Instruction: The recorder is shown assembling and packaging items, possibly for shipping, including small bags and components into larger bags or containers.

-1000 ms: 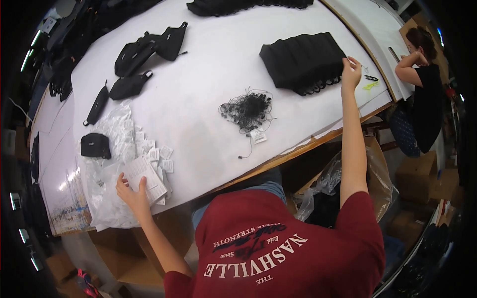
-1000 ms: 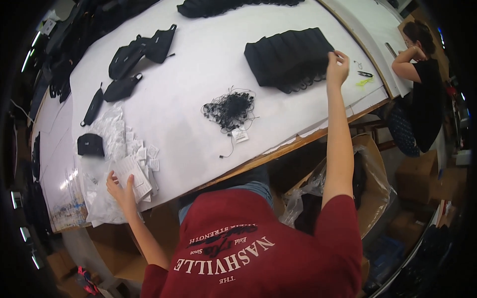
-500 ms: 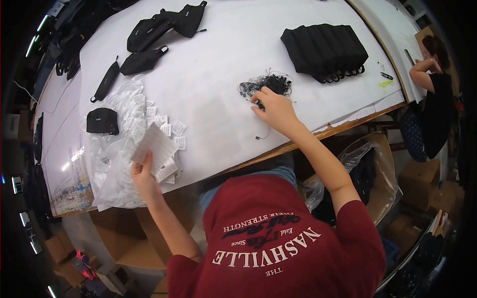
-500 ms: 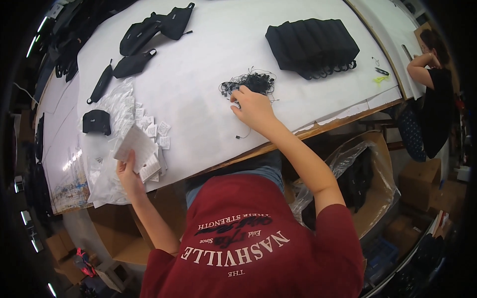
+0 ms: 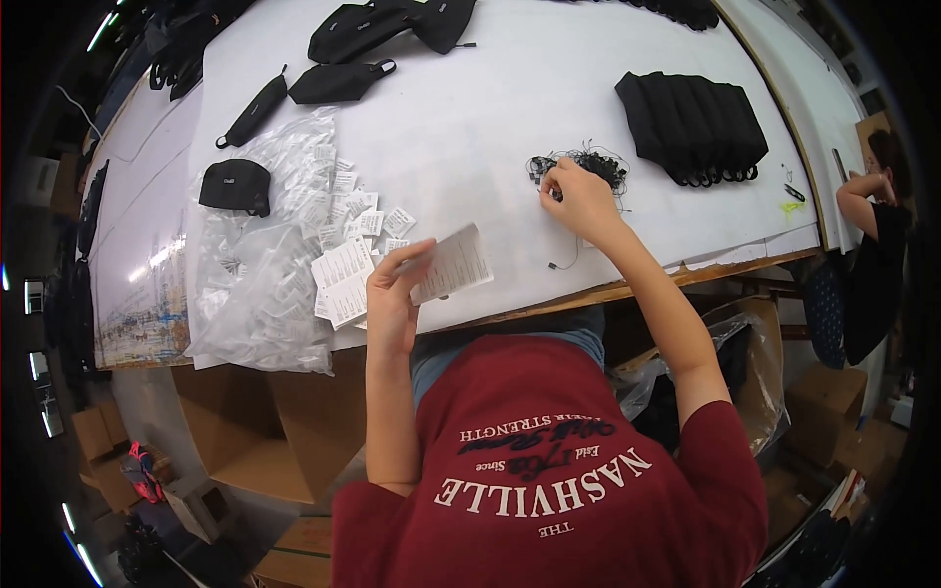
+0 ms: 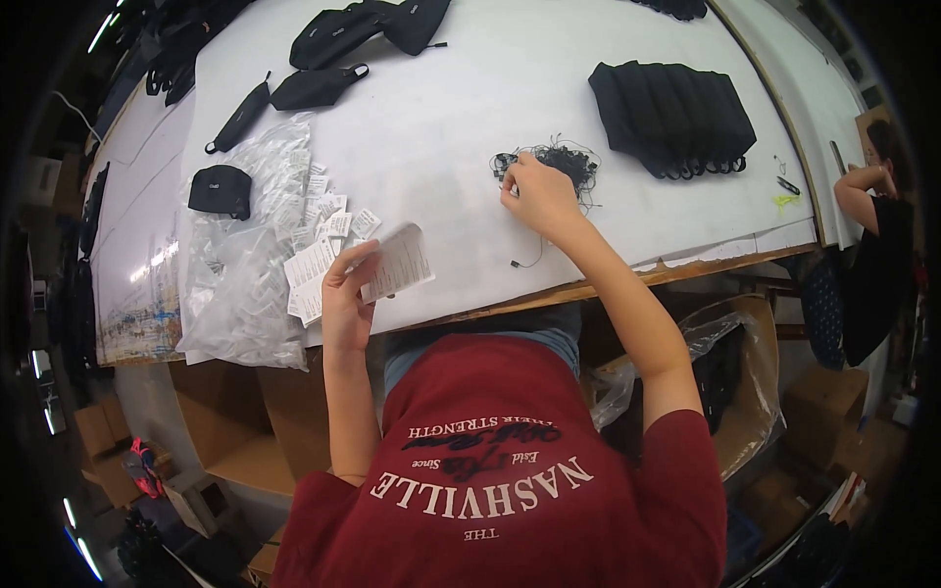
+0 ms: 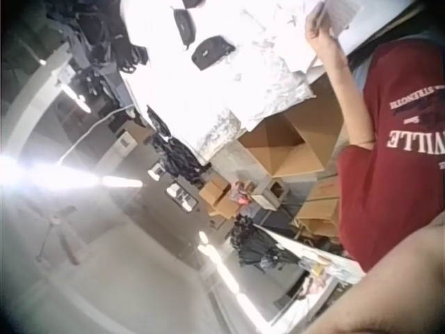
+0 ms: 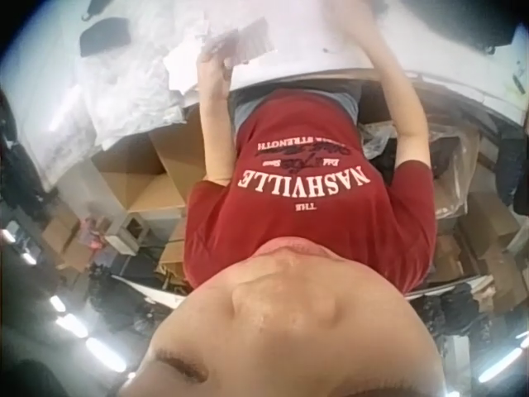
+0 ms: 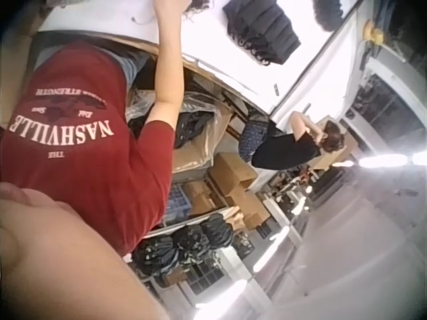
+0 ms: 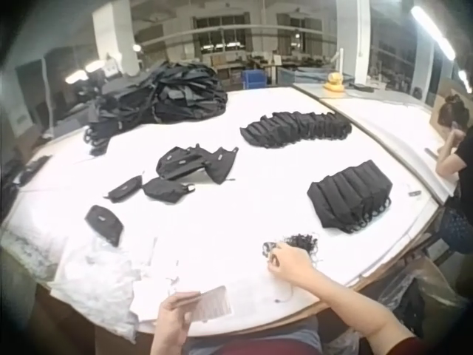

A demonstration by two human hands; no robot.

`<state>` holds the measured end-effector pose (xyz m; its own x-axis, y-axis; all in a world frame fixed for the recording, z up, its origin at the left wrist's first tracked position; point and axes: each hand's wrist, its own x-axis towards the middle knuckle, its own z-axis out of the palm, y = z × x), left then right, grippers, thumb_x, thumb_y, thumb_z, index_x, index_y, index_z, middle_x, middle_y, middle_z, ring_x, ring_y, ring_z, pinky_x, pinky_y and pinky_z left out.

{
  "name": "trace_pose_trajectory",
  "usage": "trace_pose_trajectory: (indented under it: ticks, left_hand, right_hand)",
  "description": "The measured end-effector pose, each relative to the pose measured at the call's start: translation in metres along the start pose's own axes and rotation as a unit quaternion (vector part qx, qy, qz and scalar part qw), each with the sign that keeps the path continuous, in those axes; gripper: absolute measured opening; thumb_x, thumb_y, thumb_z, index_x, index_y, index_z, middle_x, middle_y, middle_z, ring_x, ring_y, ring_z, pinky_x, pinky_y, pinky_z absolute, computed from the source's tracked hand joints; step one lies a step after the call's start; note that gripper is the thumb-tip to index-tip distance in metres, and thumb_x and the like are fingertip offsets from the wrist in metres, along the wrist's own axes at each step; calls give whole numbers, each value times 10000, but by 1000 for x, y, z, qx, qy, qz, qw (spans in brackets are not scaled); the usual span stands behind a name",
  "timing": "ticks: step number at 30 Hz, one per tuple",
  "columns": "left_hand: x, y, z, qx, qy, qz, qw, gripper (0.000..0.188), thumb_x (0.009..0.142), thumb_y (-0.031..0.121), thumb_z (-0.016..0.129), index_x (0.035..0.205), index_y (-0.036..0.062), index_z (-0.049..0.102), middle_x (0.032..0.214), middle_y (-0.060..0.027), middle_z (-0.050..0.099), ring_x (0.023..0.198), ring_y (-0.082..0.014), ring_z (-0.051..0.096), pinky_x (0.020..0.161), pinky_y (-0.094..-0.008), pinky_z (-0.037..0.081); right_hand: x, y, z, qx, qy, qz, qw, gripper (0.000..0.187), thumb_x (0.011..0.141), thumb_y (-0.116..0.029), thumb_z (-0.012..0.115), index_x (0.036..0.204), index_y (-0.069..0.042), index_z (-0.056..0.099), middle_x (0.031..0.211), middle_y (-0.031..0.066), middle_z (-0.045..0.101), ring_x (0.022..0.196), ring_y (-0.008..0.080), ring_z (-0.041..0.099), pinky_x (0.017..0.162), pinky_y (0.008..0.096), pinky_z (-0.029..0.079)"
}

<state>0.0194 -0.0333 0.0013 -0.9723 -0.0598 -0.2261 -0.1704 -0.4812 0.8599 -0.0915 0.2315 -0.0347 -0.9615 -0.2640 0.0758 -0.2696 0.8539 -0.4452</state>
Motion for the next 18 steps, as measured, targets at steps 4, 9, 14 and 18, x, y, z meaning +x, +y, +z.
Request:
trace_pose_trajectory:
  ticks: [4,9,14,18]
  left_hand:
    - [0,-4,0,39,-42,-6,998,263,825,-85,518,1046,-19,643,994,-125,652,845,-196,643,685,-331,548]
    - [-6,-3,10,56,-105,-64,991,342,832,-10,582,1174,-22,583,1116,-130,611,996,-203,607,817,-290,509]
    - [-4,-20,7,-27,-205,-149,967,523,852,93,628,1314,-52,430,1223,-129,535,1082,-162,529,917,-283,422]
    - [-6,-30,22,108,-123,-80,983,395,867,74,627,1235,1,504,1077,-83,593,873,-97,528,735,-226,422]
  right_hand:
    - [3,-11,-28,155,85,12,984,80,762,-146,677,765,-73,644,747,3,578,591,98,513,536,250,403]
    - [4,-17,-84,474,173,-6,864,54,846,-43,599,821,-12,635,822,66,668,522,4,421,475,151,321]
    - [-6,-20,-112,526,121,7,842,79,866,-98,587,852,-26,617,758,92,662,492,19,446,467,160,347]
    - [-11,-11,-105,494,51,46,867,85,863,-104,590,844,-22,606,700,86,652,477,26,482,442,161,356]
